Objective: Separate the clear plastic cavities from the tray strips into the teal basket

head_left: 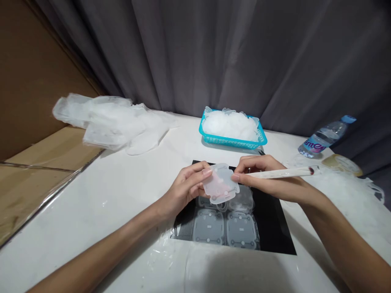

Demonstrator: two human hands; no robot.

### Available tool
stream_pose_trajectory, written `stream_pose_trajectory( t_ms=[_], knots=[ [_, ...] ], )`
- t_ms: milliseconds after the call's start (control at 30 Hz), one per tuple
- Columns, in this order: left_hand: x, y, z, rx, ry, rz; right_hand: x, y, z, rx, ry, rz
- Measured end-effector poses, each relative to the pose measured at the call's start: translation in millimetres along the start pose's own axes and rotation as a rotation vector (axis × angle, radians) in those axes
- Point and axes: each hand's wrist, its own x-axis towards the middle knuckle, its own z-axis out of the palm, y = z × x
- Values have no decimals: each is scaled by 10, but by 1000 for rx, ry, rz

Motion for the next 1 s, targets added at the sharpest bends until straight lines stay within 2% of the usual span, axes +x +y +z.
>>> stream_pose_trajectory(
  t_ms=[100,200,300,467,567,633,700,767,867,933,1000],
  knots=[
    [18,-2,1,-13,-16,-7,5,20,-5,-33,-6,-9],
    [58,-24,-12,-1,21,-35,-13,59,-46,-184,65,-56],
    [99,-46,-35,4,80,-61,-55,91,-91,-378,111,-197],
    [119,-38,-39,-21,76,-85,-87,96,-36,-563,134,-454],
    [122,-64,-48,23,61,-101,-66,108,19,-627,124,-536],
    [124,-110,-80,99,93,-106,-51,123,33,-655,137,-549],
    [119,-158,-124,225,193,-12,-42,134,33,-647,141,-545],
    [95,-176,-150,409,239,207,-38,135,30,-598,130,-537],
    [19,-129,-109,701,87,504,-40,123,38,-480,98,-547],
    [-42,-87,-39,799,7,597,-47,113,53,-413,86,-544],
    [-91,-69,29,841,-17,633,-57,105,74,-378,95,-523]
  ],
)
